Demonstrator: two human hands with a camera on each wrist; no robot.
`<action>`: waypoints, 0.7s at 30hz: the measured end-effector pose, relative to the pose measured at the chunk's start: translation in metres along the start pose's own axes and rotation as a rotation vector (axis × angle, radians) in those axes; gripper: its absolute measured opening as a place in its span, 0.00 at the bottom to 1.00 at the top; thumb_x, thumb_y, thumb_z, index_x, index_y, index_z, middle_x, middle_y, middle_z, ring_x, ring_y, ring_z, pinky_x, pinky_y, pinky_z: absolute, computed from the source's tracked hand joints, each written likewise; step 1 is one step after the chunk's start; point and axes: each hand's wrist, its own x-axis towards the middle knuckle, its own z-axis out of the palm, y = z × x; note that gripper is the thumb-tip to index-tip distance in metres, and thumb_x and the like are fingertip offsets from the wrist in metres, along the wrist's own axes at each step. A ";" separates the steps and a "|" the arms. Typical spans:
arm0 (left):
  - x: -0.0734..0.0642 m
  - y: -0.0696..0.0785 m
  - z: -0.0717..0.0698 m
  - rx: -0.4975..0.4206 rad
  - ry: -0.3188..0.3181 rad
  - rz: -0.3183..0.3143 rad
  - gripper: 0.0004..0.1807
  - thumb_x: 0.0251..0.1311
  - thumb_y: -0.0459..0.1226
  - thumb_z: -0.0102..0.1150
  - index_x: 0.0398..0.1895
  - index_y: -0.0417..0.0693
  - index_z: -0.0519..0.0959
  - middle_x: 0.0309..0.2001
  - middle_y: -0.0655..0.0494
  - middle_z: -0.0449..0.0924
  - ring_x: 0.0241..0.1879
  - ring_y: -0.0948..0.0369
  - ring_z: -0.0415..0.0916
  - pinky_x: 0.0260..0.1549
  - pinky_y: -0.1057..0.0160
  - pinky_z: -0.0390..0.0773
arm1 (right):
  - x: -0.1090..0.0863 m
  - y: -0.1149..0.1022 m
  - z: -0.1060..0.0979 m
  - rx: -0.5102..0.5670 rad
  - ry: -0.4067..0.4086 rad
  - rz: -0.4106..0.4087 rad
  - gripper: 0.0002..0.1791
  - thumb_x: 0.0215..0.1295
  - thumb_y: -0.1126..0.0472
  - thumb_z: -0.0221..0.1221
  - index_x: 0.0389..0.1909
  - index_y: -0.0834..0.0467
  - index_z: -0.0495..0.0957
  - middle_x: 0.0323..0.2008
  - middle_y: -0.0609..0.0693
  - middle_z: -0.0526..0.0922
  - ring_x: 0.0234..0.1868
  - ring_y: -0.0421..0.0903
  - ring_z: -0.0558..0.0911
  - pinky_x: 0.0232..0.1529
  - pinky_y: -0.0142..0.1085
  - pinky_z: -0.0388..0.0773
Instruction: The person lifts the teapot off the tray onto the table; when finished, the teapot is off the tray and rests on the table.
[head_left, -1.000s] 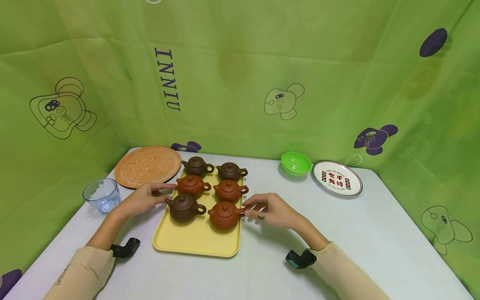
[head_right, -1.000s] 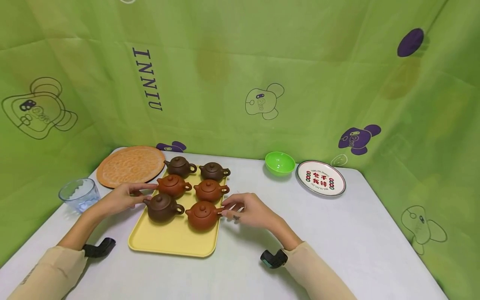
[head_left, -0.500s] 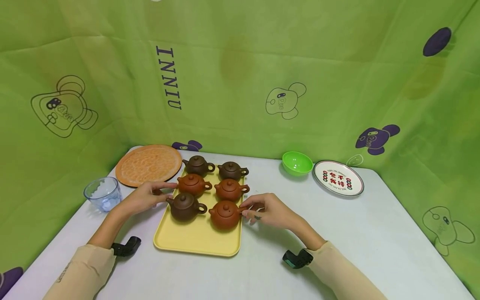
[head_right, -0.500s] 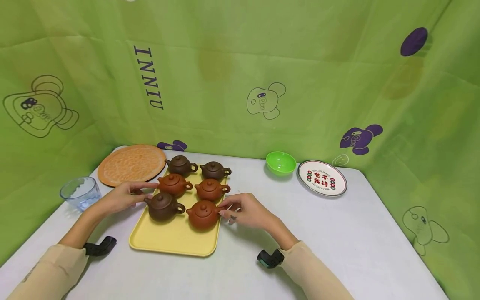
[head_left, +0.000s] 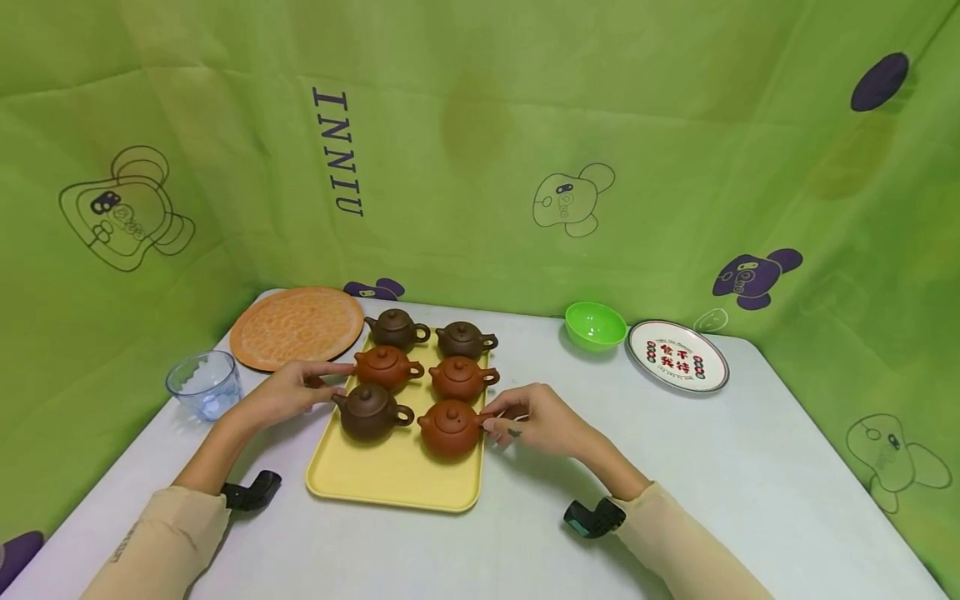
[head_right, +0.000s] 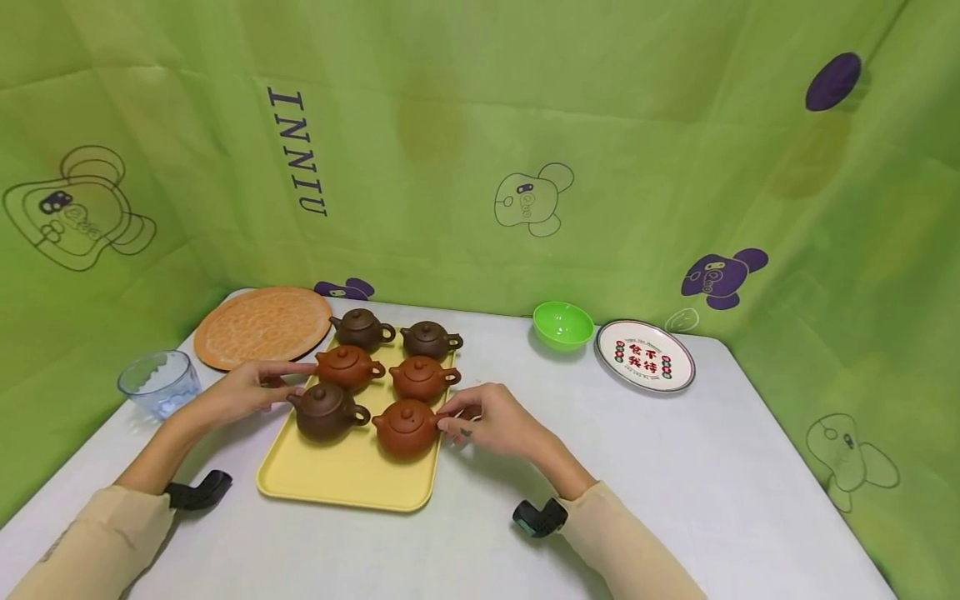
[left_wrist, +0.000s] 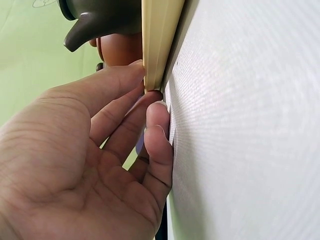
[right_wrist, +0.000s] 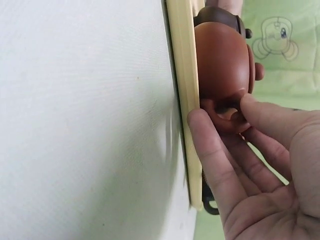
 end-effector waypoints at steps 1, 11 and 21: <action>0.000 0.000 0.000 -0.003 0.000 0.000 0.27 0.70 0.31 0.62 0.72 0.37 0.76 0.64 0.35 0.82 0.35 0.66 0.75 0.28 0.68 0.75 | 0.000 -0.001 0.000 -0.004 0.004 0.000 0.08 0.72 0.63 0.67 0.46 0.61 0.90 0.36 0.56 0.93 0.33 0.48 0.91 0.39 0.31 0.85; 0.001 -0.001 0.000 -0.005 0.008 -0.003 0.27 0.70 0.31 0.62 0.72 0.37 0.76 0.59 0.35 0.86 0.31 0.67 0.72 0.27 0.69 0.73 | -0.001 -0.001 0.002 -0.020 0.049 0.002 0.08 0.71 0.62 0.68 0.45 0.61 0.91 0.36 0.55 0.94 0.35 0.46 0.92 0.39 0.29 0.85; 0.000 -0.002 0.001 -0.020 0.012 -0.032 0.27 0.71 0.33 0.62 0.73 0.39 0.75 0.53 0.40 0.89 0.29 0.67 0.71 0.25 0.69 0.72 | -0.001 -0.001 0.004 0.008 0.061 0.018 0.08 0.70 0.63 0.69 0.44 0.62 0.91 0.38 0.56 0.94 0.37 0.48 0.93 0.41 0.33 0.88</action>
